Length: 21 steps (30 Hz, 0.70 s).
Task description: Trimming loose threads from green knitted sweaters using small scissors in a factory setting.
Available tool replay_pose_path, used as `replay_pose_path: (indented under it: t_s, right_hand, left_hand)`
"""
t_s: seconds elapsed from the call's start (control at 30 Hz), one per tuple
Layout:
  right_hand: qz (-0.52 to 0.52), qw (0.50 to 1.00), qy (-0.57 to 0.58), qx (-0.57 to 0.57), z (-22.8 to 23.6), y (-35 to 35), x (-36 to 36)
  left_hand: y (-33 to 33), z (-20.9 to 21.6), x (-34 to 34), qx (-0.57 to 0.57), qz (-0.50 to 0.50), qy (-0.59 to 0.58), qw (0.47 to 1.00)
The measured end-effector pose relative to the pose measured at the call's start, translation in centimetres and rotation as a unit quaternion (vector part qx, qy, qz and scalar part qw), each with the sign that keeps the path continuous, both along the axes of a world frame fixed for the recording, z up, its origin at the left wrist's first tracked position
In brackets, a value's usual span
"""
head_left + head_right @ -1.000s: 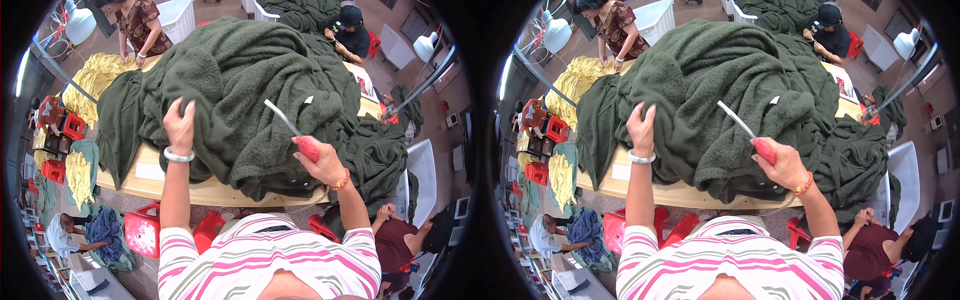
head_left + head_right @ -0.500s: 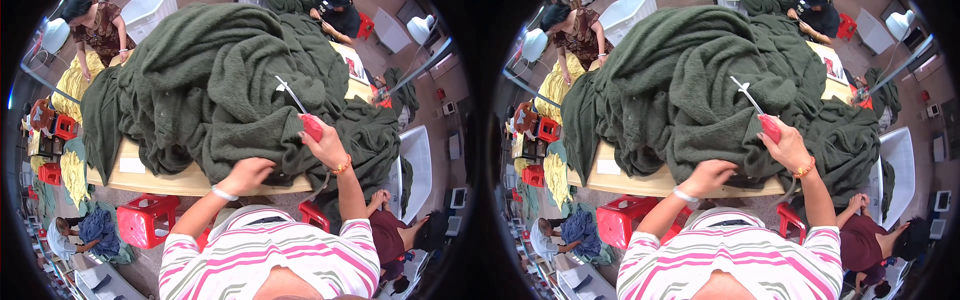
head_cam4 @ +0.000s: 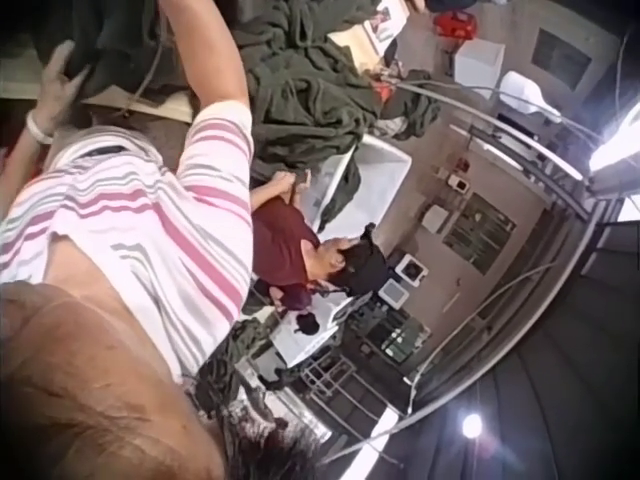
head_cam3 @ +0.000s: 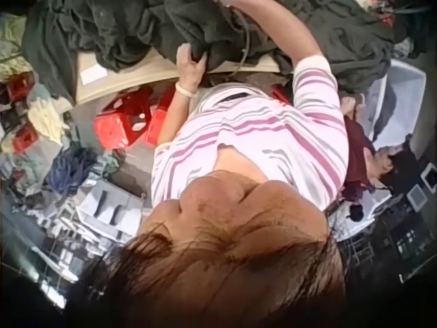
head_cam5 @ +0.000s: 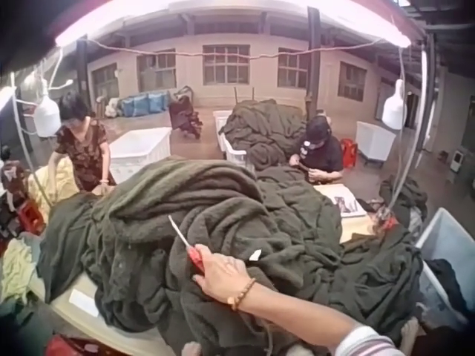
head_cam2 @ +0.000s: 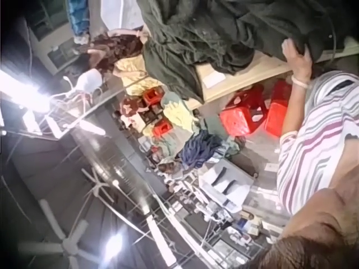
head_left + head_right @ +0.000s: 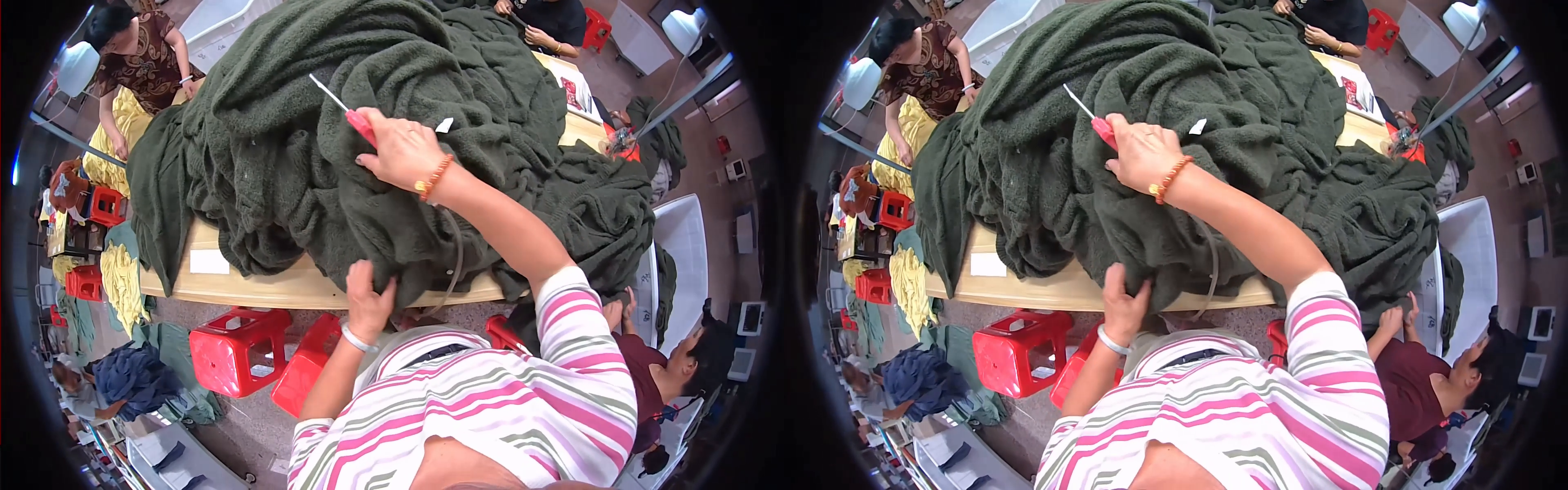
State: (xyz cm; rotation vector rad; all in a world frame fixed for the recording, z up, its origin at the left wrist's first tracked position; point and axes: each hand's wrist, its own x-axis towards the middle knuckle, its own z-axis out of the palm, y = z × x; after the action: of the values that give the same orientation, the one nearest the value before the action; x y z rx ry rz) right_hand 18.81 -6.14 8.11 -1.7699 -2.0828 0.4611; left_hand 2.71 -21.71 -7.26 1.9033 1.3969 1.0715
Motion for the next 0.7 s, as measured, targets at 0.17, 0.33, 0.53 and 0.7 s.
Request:
replay_pose_path:
  t_s: [0.17, 0.33, 0.53, 0.7]
  right_hand:
    - [0.011, 0.997, 0.07, 0.036, -2.5, 1.3, 2.8]
    - [-0.18, 0.938, 0.234, 0.182, -0.4, -1.8, 15.1]
    - [-0.357, 0.932, 0.001, 0.062, -11.3, -8.1, 25.1]
    - [-0.379, 0.923, 0.072, 0.015, -12.2, -12.1, 21.4]
  left_hand:
    - [-0.1, -2.0, 0.2, -0.068, -0.036, -0.045, 0.996]
    - [1.3, -2.9, 0.2, -0.069, -0.05, -0.044, 0.995]
    - [2.4, -0.6, 3.9, 0.014, -0.127, 0.093, 0.987]
    - [3.5, -0.2, 5.1, 0.031, -0.12, 0.027, 0.992]
